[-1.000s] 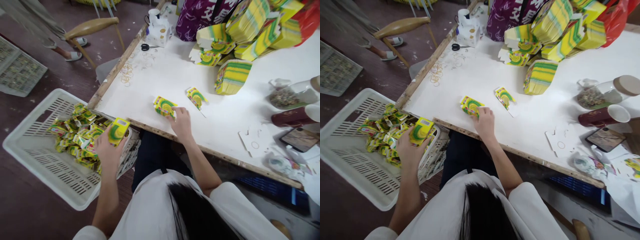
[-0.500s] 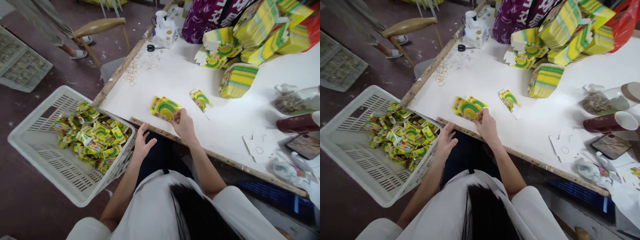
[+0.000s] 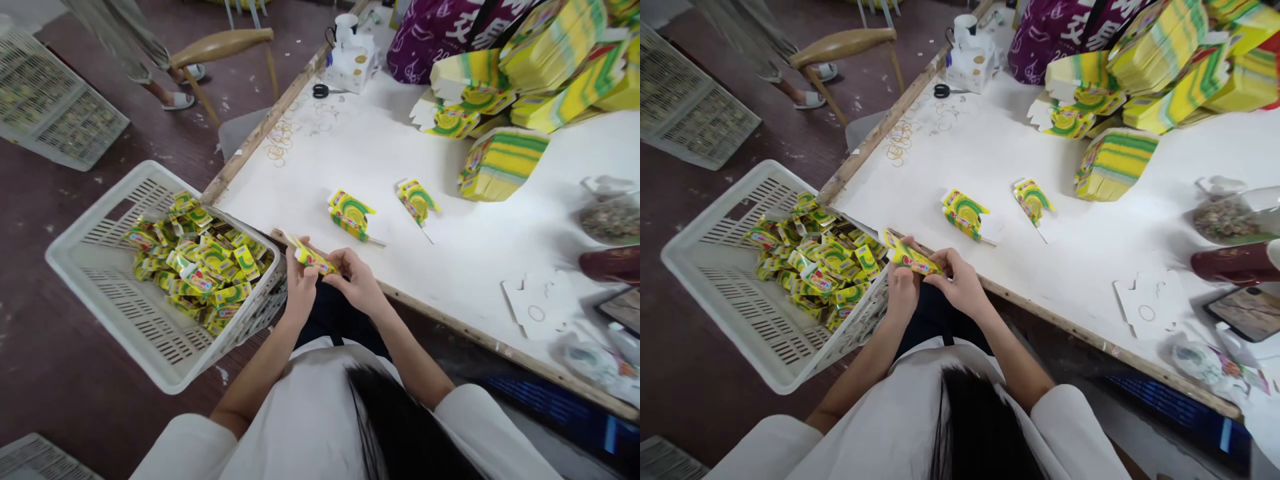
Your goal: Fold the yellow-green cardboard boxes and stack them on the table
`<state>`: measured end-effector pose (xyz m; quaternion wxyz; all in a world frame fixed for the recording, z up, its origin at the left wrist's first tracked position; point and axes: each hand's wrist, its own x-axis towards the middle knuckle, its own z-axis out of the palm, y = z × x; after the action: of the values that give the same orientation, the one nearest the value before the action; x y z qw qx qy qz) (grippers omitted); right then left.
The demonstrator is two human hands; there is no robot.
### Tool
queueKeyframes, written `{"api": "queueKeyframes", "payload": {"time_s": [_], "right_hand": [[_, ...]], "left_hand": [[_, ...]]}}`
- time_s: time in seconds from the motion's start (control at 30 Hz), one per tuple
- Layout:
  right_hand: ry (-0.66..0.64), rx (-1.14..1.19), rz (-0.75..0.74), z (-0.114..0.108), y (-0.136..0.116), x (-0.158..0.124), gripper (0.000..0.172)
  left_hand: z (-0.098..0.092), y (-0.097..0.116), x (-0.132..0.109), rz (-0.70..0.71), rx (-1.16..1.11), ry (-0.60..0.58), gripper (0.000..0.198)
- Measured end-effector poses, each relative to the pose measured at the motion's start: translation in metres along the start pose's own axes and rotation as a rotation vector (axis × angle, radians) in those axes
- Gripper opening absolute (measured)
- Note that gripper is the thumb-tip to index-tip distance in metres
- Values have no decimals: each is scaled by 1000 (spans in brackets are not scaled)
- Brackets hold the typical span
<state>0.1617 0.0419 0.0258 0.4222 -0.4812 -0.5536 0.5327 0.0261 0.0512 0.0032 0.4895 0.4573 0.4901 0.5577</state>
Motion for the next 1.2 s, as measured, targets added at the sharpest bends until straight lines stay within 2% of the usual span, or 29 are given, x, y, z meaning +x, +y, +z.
{"api": "queueKeyframes", "payload": {"time_s": [0.17,0.23,0.3,0.37,0.43,0.47,0.53,0.57,0.6,0.67,0.7,0.73,0.8,0.87,0.93,0.97,1.03,1.1,1.2], "right_hand": [[78,49,18,-11,-1,1,31],[149,-21,-39,-16,-3,1,26],[172,-177,-148,-25,-7,0,18],[139,-383,-280,-33,-14,-1,16],[62,-570,-393,-37,-22,-4,22],[26,-633,-437,-36,-25,-5,24],[17,-689,-491,-31,-28,-7,23],[75,-673,-499,-26,-27,-7,21],[178,-622,-492,-22,-24,-6,26],[409,-426,-423,-13,-17,-4,59],[467,-293,-357,-10,-12,-3,74],[464,-155,-275,-8,-7,-1,84],[294,91,-86,-5,0,0,88],[65,263,77,-4,2,1,78],[-51,333,158,-6,1,2,69],[-56,331,164,-7,0,2,70],[-32,281,106,-7,-3,0,84],[-64,159,13,-7,-5,-3,92],[-78,-94,-119,-5,-5,-8,70]], "left_hand": [[-9,-7,1,-26,-43,57,34],[-15,-4,5,-34,-49,48,34],[-27,8,12,27,-40,11,46],[-40,24,18,151,23,-89,72],[-50,39,21,222,200,-264,98],[-51,45,21,212,329,-378,103],[-48,51,17,139,549,-540,92],[-44,51,13,99,623,-564,81],[-39,49,10,76,669,-543,71],[-28,43,2,98,723,-430,63],[-24,40,-1,137,745,-379,66],[-20,37,-3,189,763,-357,69],[-15,31,-7,318,764,-366,73],[-13,27,-8,434,735,-392,73],[-13,24,-9,495,715,-394,68],[-13,22,-9,499,718,-390,64],[-14,20,-9,451,736,-405,58],[-15,18,-9,368,737,-446,62],[-15,13,-8,364,728,-425,82]]}}
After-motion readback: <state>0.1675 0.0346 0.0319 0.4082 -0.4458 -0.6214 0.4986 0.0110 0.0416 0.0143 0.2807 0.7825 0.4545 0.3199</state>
